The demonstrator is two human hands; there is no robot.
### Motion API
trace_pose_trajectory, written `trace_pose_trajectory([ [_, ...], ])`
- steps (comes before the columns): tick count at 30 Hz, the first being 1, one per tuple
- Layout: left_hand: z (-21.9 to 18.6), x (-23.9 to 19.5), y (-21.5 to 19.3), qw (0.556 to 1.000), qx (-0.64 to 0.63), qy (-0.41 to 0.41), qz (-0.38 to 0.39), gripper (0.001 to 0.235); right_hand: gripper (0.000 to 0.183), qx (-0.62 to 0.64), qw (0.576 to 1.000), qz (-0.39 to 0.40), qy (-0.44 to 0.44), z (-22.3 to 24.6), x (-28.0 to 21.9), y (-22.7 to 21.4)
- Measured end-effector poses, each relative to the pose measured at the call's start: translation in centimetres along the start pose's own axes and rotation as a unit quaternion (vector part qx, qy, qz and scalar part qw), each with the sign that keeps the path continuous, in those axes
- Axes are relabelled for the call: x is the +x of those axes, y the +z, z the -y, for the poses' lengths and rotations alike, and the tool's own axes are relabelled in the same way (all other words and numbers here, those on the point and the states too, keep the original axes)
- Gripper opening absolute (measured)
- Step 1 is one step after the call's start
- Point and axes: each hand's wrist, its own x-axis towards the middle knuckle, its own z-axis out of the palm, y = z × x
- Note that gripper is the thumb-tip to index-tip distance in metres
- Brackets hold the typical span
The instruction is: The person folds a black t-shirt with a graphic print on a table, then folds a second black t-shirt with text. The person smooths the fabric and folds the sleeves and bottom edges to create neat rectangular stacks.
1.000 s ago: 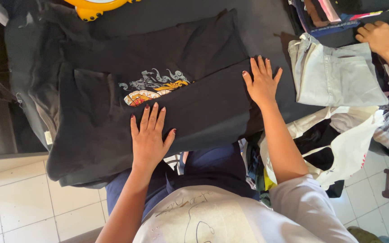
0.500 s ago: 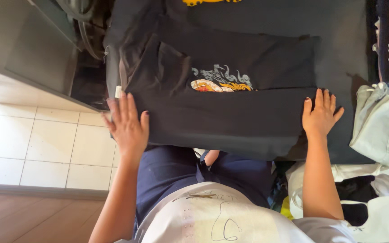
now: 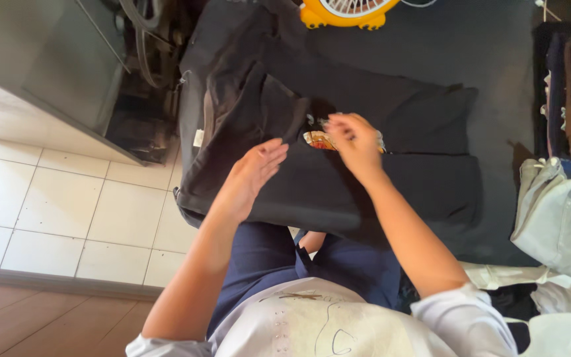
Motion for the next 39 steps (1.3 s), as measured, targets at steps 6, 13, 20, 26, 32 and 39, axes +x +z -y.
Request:
trace_pose_trajectory([
  [6, -1.2, 2.5, -3.1, 0.970, -0.230, -0.071, -0.022, 0.080, 0.025, 0.000, 0.988, 0.093, 0.125, 1.3, 6.1, 5.8],
  [13, -1.1, 1.9, -5.7, 0.945, -0.321, -0.063, -0.001, 0.083, 0.020, 0.001, 0.970, 0.187, -0.156, 4.7, -1.0, 1.7],
  [20, 0.1, 1.2, -5.3, 0.960, -0.200, -0.067, -0.185, 0.067, 0.024, -0.083, 0.961, 0.173, -0.197, 6.0, -5.0, 2.1],
  [26, 1.6, 0.8, -5.9, 0.969, 0.114, 0.096, -0.198, 0.080, 0.022, -0.093, 0.966, 0.122, -0.206, 5.1, -6.4, 2.5],
  [32, 1.2, -0.8, -5.8, 0.926, 0.274, 0.173, -0.193, 0.079, 0.025, -0.092, 0.972, 0.119, -0.183, 4.6, -7.5, 2.9],
  [39, -2.7, -2.8, -2.6, 0.809, 0.468, 0.146, -0.324, 0.069, 0.028, -0.099, 0.978, 0.086, -0.166, 5.0, -7.7, 2.9],
])
